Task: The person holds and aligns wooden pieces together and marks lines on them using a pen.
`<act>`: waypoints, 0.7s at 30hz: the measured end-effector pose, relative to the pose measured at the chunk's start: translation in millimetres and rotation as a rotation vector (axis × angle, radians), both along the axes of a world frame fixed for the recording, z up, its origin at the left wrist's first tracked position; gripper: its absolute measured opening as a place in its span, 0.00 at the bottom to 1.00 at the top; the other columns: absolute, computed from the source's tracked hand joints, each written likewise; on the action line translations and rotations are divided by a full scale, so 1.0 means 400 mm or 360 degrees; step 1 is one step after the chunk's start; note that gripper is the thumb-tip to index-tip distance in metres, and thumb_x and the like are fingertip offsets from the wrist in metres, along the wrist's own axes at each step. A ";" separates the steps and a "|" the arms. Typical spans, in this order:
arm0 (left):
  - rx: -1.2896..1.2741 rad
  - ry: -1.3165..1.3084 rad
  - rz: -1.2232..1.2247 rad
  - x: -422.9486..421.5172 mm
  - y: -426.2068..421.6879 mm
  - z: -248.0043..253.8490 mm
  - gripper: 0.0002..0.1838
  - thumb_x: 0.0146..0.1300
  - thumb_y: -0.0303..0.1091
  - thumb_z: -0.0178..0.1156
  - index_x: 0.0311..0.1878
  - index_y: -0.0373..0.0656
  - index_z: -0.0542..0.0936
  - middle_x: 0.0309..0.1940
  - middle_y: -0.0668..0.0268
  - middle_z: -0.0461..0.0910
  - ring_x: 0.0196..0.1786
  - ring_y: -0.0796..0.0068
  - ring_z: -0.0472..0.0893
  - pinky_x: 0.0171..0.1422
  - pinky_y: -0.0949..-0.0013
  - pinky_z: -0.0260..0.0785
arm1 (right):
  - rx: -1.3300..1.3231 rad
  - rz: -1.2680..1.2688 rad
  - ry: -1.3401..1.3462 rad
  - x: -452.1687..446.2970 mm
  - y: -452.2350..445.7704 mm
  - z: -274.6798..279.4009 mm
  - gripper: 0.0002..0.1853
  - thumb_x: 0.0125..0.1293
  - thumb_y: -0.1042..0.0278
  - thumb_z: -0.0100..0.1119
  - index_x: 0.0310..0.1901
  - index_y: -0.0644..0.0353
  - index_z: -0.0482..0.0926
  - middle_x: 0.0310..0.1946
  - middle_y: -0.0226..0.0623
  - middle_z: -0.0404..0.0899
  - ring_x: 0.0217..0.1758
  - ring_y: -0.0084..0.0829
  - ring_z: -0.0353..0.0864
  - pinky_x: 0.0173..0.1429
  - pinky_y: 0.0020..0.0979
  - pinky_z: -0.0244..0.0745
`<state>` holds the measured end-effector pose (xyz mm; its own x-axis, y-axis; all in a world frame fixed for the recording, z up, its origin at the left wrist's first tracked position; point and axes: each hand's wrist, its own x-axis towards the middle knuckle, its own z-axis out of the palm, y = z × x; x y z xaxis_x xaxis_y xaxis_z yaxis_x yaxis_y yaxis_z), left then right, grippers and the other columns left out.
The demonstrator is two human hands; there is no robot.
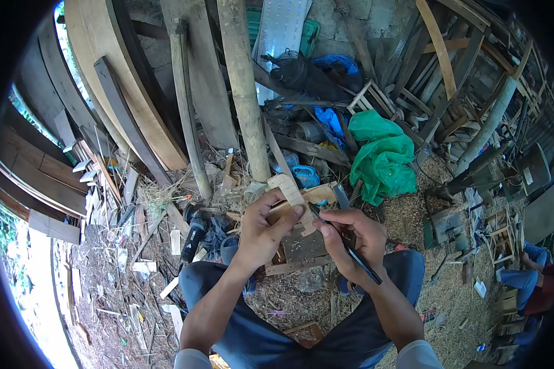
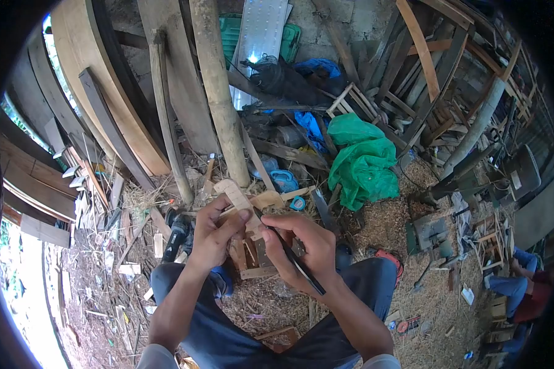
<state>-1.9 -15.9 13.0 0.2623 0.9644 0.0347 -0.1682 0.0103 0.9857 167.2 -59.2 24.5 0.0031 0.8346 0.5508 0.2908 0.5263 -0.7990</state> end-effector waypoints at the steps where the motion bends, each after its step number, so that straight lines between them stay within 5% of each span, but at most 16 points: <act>1: 0.0003 0.0003 -0.0006 0.000 -0.001 0.001 0.11 0.61 0.28 0.59 0.45 0.33 0.76 0.26 0.69 0.76 0.25 0.86 0.72 0.29 0.80 0.63 | 0.0000 0.0000 0.0000 -0.001 0.003 -0.005 0.10 0.56 0.78 0.62 0.41 0.67 0.80 0.30 0.38 0.81 0.23 0.19 0.74 0.27 0.20 0.68; 7: 0.0052 0.0044 -0.0033 -0.003 -0.003 0.000 0.12 0.61 0.30 0.60 0.46 0.33 0.76 0.27 0.69 0.77 0.25 0.86 0.72 0.29 0.80 0.63 | 0.0011 -0.0019 -0.0049 0.003 0.002 0.002 0.11 0.55 0.79 0.63 0.41 0.65 0.80 0.31 0.36 0.81 0.20 0.17 0.71 0.24 0.20 0.65; 9: 0.0066 0.0052 -0.0036 -0.005 -0.003 0.001 0.12 0.61 0.30 0.60 0.46 0.33 0.76 0.27 0.69 0.77 0.25 0.86 0.72 0.30 0.80 0.63 | -0.0084 0.0044 -0.0205 0.006 -0.006 0.018 0.10 0.59 0.81 0.59 0.43 0.70 0.78 0.36 0.43 0.82 0.37 0.27 0.84 0.41 0.23 0.77; 10: 0.0083 0.0057 -0.0043 -0.005 -0.002 0.001 0.13 0.61 0.30 0.60 0.46 0.33 0.76 0.27 0.69 0.77 0.25 0.86 0.72 0.30 0.80 0.63 | -0.0083 0.0043 -0.0206 0.005 -0.006 0.021 0.10 0.59 0.81 0.59 0.43 0.70 0.78 0.36 0.43 0.82 0.37 0.27 0.84 0.41 0.23 0.77; 13: 0.0096 -0.0009 -0.0010 0.002 -0.007 0.008 0.13 0.61 0.30 0.60 0.46 0.33 0.76 0.27 0.69 0.77 0.25 0.86 0.72 0.30 0.80 0.64 | 0.0001 0.0022 -0.0244 0.003 -0.003 0.020 0.10 0.56 0.83 0.59 0.41 0.69 0.79 0.36 0.42 0.82 0.34 0.24 0.83 0.37 0.21 0.75; 15: 0.0054 0.0022 0.0000 -0.003 -0.008 0.003 0.13 0.61 0.29 0.60 0.46 0.34 0.76 0.27 0.70 0.77 0.25 0.87 0.72 0.30 0.80 0.63 | 0.0156 -0.0035 -0.0233 0.002 0.004 0.012 0.11 0.50 0.81 0.64 0.38 0.63 0.80 0.26 0.34 0.78 0.19 0.18 0.68 0.22 0.20 0.62; 21: 0.0085 -0.0090 0.0085 -0.019 0.012 -0.008 0.11 0.61 0.28 0.60 0.45 0.34 0.76 0.31 0.70 0.78 0.31 0.87 0.73 0.35 0.80 0.65 | -0.0024 -0.0108 -0.0210 0.030 -0.007 0.017 0.09 0.51 0.79 0.64 0.36 0.65 0.80 0.24 0.34 0.77 0.19 0.18 0.69 0.22 0.20 0.61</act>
<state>-9.6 -11.0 9.7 0.2066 0.9733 0.0998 -0.2227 -0.0525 0.9735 179.4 -61.8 31.3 -0.0116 0.8432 0.5374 0.4284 0.4899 -0.7593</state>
